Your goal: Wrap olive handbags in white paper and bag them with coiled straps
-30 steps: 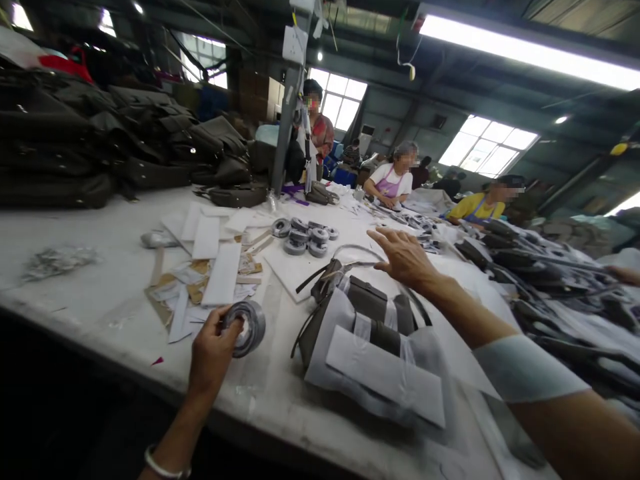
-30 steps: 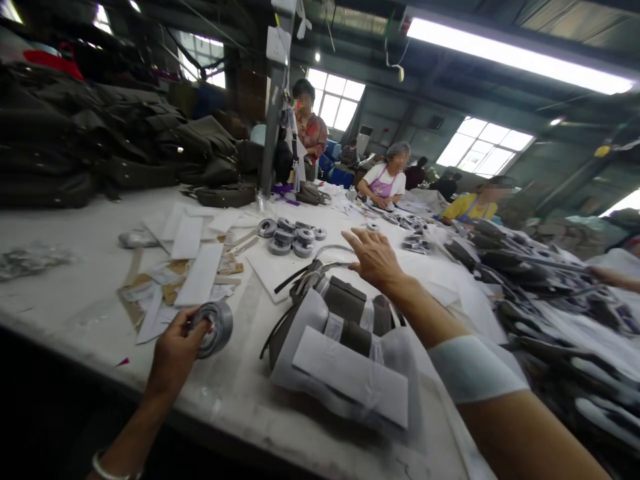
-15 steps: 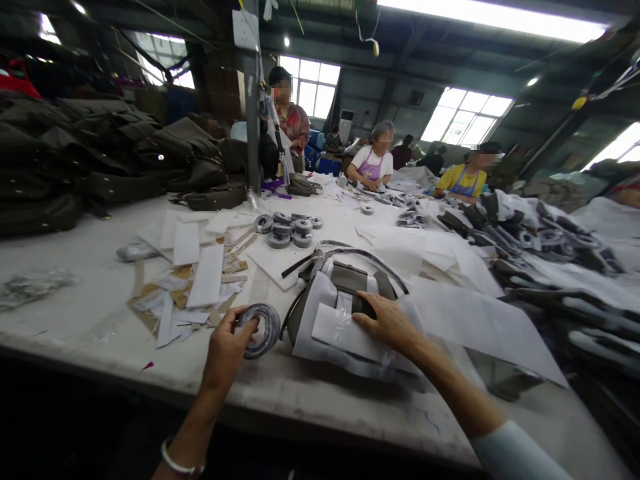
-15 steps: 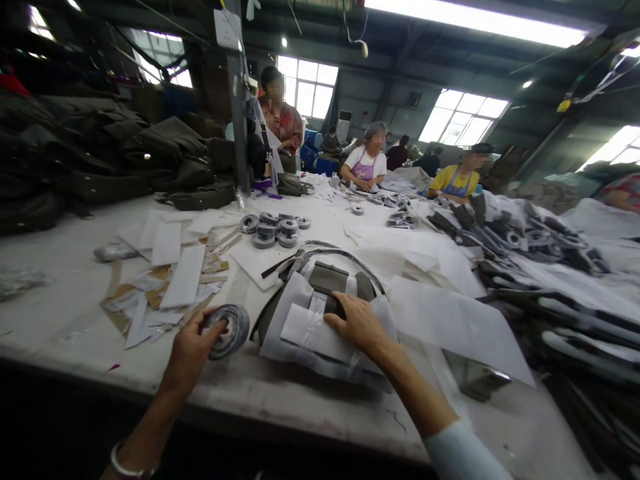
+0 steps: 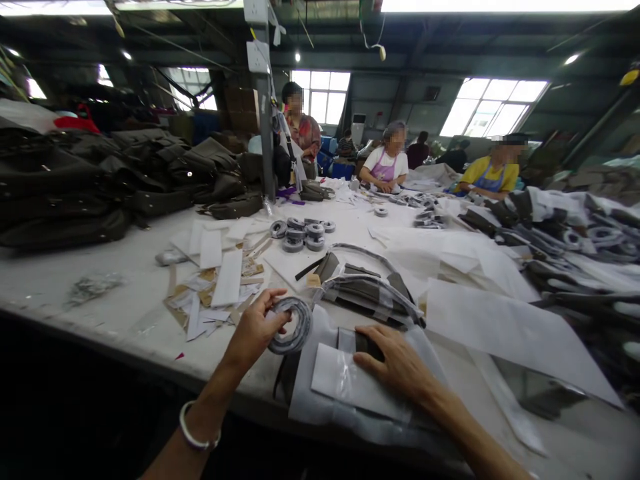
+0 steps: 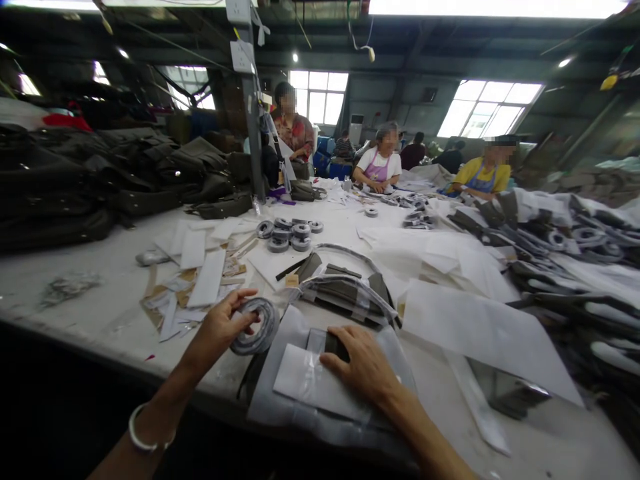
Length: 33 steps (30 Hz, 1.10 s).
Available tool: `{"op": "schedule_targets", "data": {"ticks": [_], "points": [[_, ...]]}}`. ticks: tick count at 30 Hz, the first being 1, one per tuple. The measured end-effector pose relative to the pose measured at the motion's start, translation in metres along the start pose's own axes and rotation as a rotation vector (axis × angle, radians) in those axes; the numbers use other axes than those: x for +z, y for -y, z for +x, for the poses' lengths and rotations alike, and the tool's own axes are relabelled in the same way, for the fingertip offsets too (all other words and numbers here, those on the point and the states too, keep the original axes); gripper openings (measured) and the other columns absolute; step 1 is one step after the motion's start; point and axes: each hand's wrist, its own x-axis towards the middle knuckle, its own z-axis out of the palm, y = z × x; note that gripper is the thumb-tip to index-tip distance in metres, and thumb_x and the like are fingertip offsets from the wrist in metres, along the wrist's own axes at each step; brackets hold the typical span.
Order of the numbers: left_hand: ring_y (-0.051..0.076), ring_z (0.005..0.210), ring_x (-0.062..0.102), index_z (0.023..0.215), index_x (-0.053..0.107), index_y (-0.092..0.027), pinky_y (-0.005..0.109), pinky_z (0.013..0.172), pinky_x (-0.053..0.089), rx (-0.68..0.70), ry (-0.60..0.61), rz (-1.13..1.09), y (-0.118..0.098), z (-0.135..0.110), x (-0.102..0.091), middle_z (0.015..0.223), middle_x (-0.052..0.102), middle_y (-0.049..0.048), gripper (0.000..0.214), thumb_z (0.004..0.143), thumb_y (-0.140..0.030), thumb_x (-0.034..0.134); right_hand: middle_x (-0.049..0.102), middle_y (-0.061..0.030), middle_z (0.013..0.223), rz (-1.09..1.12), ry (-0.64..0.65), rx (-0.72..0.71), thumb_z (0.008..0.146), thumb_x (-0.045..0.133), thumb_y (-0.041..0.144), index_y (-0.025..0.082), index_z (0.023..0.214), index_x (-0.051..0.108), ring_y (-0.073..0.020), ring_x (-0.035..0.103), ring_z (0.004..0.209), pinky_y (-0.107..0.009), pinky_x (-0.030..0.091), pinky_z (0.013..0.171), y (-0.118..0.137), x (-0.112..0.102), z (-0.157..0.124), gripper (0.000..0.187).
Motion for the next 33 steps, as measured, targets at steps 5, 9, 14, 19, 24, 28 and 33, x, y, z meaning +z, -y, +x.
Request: {"op": "schedule_targets", "data": {"ticks": [5,9,14,19,24,28,33], "points": [[0.018,0.069,0.066,0.097,0.058,-0.017,0.026,0.056,0.053,0.045,-0.097,-0.065,-0.005,0.027,0.004,0.086,0.069,0.0029,0.041,0.07,-0.047,0.066,0.061,-0.0103,0.127,0.034,0.057,0.004,0.089,0.059,0.048,0.024,0.131,0.059,-0.0284,0.055,0.117,-0.043,0.04,0.104,0.008,0.01,-0.018,0.049],[0.018,0.078,0.067,0.096,0.061,-0.018,0.029,0.07,0.054,0.125,0.045,0.249,-0.001,0.042,0.026,0.087,0.069,0.0021,0.026,0.077,-0.034,0.06,0.062,-0.0084,0.126,0.088,0.17,-0.006,0.086,0.063,0.044,0.026,0.131,0.059,-0.0272,0.055,0.116,-0.04,0.041,0.103,0.017,0.021,-0.03,0.048],[0.021,0.102,0.061,0.087,0.065,-0.018,0.03,0.093,0.048,0.289,0.234,0.676,0.019,0.056,0.074,0.104,0.067,0.0071,0.018,0.07,-0.015,0.064,0.06,-0.0096,0.129,0.112,0.23,-0.008,0.087,0.062,0.048,0.026,0.133,0.058,-0.0279,0.053,0.119,-0.04,0.04,0.104,0.025,0.026,-0.037,0.051],[0.025,0.097,0.061,0.081,0.067,-0.019,0.035,0.089,0.048,0.274,0.325,0.802,0.043,0.06,0.094,0.095,0.067,0.0089,0.011,0.07,-0.018,0.067,0.058,-0.0094,0.133,0.145,0.276,0.003,0.085,0.063,0.046,0.026,0.135,0.056,-0.0283,0.052,0.122,-0.04,0.04,0.107,0.022,0.024,-0.042,0.054],[0.027,0.104,0.059,0.091,0.066,-0.019,0.036,0.092,0.046,0.261,0.303,0.824,0.053,0.053,0.097,0.1,0.066,0.0105,0.017,0.076,-0.026,0.064,0.064,-0.0073,0.124,0.175,0.187,-0.025,0.091,0.057,0.039,0.027,0.123,0.064,-0.0268,0.058,0.117,-0.04,0.043,0.103,0.018,0.007,-0.021,0.035],[0.026,0.1,0.061,0.095,0.065,-0.018,0.034,0.089,0.048,0.257,0.322,0.747,0.052,0.055,0.093,0.1,0.067,0.01,0.024,0.074,-0.028,0.067,0.067,-0.008,0.117,-0.004,-0.015,-0.127,0.092,0.057,0.031,0.024,0.116,0.066,-0.027,0.06,0.111,-0.042,0.045,0.099,0.015,0.0,0.025,0.027],[0.021,0.103,0.064,0.12,0.058,-0.017,0.029,0.09,0.049,0.245,0.342,0.591,0.05,0.068,0.061,0.116,0.067,0.0077,0.041,0.079,-0.022,0.057,0.06,-0.0102,0.131,-0.21,-0.051,-0.224,0.083,0.066,0.018,0.023,0.127,0.059,-0.0301,0.053,0.12,-0.045,0.042,0.102,0.015,0.016,0.071,0.046]]}}
